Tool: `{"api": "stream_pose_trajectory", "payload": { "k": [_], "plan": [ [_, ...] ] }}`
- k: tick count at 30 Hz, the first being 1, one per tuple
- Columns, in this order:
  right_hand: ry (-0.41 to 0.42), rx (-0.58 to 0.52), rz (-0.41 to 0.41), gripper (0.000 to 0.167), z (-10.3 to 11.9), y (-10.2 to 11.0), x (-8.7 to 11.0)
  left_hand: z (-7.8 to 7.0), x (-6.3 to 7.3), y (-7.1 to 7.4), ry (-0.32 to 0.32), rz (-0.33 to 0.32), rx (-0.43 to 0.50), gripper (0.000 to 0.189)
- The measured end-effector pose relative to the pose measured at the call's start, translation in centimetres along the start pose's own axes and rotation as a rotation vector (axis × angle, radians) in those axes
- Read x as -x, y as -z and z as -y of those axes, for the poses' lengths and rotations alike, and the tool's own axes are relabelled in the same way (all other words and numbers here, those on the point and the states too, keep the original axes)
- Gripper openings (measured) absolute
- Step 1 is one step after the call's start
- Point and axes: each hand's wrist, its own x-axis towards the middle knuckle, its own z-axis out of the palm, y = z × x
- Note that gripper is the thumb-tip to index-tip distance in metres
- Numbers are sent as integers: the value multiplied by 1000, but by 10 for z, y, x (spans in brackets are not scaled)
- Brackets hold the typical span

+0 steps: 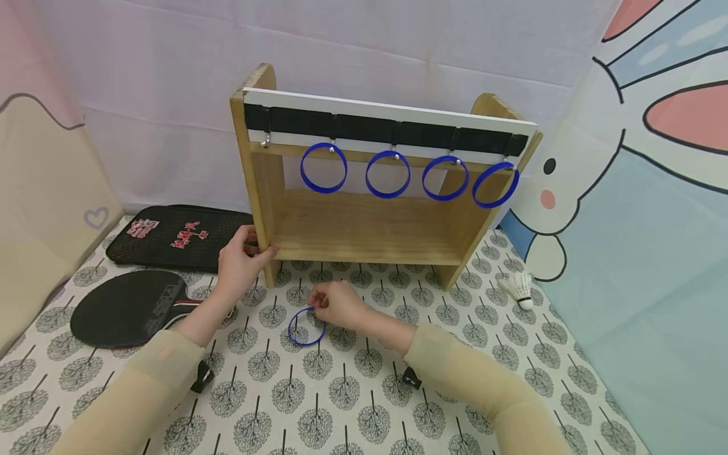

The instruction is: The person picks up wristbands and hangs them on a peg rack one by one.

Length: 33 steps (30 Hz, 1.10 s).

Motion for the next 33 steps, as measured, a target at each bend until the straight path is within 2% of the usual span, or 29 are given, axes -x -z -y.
{"api": "stream_pose_trajectory", "payload": {
  "k": [8, 17, 28, 33],
  "plan": [
    [-15, -22, 4, 14, 8, 14, 2, 2, -2, -1, 4, 2, -1, 46],
    [80, 6, -48, 13, 27, 37, 8, 1, -1, -1, 15, 1, 2, 47],
    [129, 3, -99, 8, 62, 74, 12, 1, 0, 0, 14, 4, 5, 47],
    [198, -21, -148, 8, 82, 93, 15, 3, -1, -1, 9, 3, 1, 47]
  ]
}}
